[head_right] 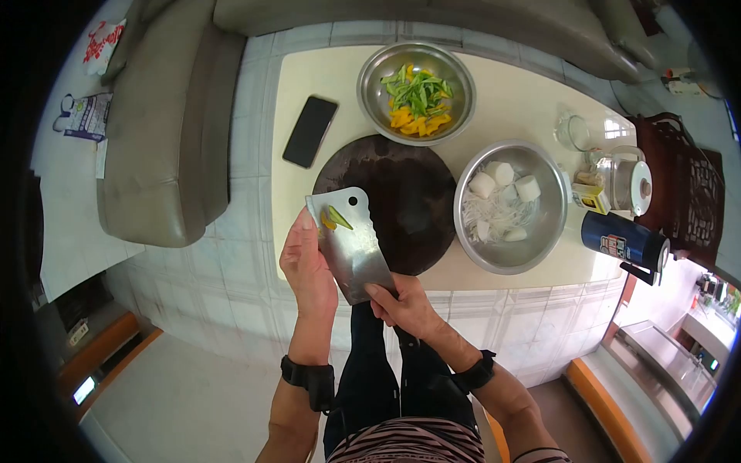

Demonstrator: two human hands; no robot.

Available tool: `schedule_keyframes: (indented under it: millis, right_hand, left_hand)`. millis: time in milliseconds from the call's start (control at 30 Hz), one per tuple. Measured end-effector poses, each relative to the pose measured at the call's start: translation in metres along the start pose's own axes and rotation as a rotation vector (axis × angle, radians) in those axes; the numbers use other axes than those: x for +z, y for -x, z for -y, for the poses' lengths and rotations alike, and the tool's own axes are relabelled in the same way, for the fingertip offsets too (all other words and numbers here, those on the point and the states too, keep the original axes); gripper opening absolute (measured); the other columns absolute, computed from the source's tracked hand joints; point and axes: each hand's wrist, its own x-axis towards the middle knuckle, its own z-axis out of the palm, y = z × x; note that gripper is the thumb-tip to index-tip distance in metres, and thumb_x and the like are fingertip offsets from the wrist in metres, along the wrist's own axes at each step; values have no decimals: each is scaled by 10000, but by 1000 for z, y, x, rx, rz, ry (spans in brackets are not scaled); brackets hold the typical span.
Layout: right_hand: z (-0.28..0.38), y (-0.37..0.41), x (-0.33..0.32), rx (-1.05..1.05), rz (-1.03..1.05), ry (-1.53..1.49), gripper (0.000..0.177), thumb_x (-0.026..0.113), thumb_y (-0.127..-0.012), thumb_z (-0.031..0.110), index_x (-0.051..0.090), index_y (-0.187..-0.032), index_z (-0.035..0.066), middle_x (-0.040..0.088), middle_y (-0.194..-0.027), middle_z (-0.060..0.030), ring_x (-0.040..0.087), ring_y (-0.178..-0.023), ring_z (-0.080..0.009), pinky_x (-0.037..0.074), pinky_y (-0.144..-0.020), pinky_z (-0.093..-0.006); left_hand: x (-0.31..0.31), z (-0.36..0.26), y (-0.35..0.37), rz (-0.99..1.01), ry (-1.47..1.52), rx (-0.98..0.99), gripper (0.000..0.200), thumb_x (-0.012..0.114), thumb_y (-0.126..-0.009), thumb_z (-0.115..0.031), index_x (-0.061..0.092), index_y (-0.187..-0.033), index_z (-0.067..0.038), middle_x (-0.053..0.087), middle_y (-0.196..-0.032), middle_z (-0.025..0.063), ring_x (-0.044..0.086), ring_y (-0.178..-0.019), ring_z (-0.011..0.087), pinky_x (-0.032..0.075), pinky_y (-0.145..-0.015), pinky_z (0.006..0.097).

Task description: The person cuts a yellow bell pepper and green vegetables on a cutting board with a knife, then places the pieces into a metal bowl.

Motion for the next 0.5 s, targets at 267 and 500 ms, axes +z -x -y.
schedule_keyframes:
  millis: [267, 500]
  right_hand:
    - [23, 35, -20, 5, -37, -9, 248, 542, -962, 193, 542, -797, 6, 539, -589, -11, 437, -440, -49, 353, -405, -219]
    - [8, 54, -32, 25, -100, -67, 240, 539, -963, 179, 549, -779, 24, 523, -589, -6, 447, -454, -52, 349, -411, -215]
  left_hand:
    - [23, -46, -12, 330, -766, 543, 327, 709, -798, -23, 671, -1121, -57, 564, -1205, 72, 546, -1090, 214, 424, -946, 331]
    - [54, -54, -27, 1057, -1337, 830, 324, 750, -674, -45, 715, -985, -131, 575, -1034, 38, 542, -987, 249, 415, -872, 371]
